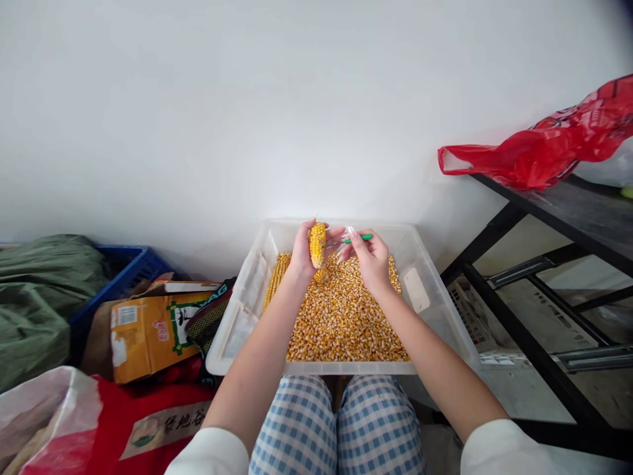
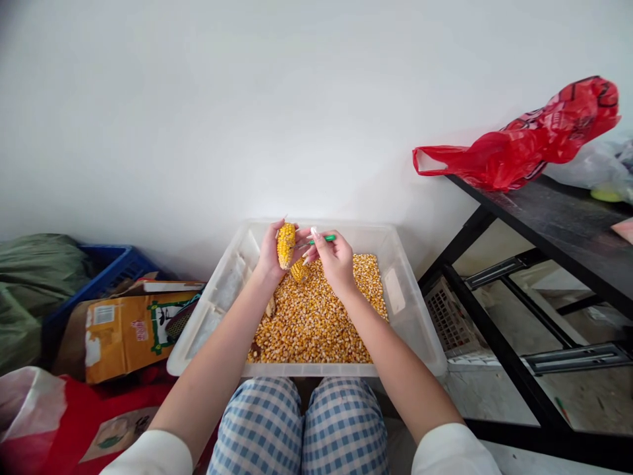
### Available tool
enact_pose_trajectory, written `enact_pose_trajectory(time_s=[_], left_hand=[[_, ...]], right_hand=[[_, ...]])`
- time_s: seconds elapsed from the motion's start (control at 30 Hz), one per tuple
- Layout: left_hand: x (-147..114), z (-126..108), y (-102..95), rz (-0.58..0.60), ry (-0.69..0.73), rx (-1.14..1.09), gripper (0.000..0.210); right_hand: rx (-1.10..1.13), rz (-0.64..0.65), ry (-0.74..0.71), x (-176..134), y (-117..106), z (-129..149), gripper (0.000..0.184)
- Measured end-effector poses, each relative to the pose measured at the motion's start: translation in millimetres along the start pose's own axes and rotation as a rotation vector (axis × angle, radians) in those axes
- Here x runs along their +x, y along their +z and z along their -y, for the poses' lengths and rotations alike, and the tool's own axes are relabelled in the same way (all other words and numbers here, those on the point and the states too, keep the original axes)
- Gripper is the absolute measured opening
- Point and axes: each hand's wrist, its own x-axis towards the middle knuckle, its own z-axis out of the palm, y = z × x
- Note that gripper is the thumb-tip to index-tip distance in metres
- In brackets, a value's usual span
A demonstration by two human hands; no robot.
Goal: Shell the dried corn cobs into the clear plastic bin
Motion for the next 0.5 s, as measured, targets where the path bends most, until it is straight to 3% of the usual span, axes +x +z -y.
enact_pose_trajectory(time_s=[0.5], left_hand=[[-2.6,2.2,-0.9,0.021,-0.002,0.072,0.025]], right_hand=[[-0.03,-0.024,0.004,-4.2,5.3,-2.8,0.028]])
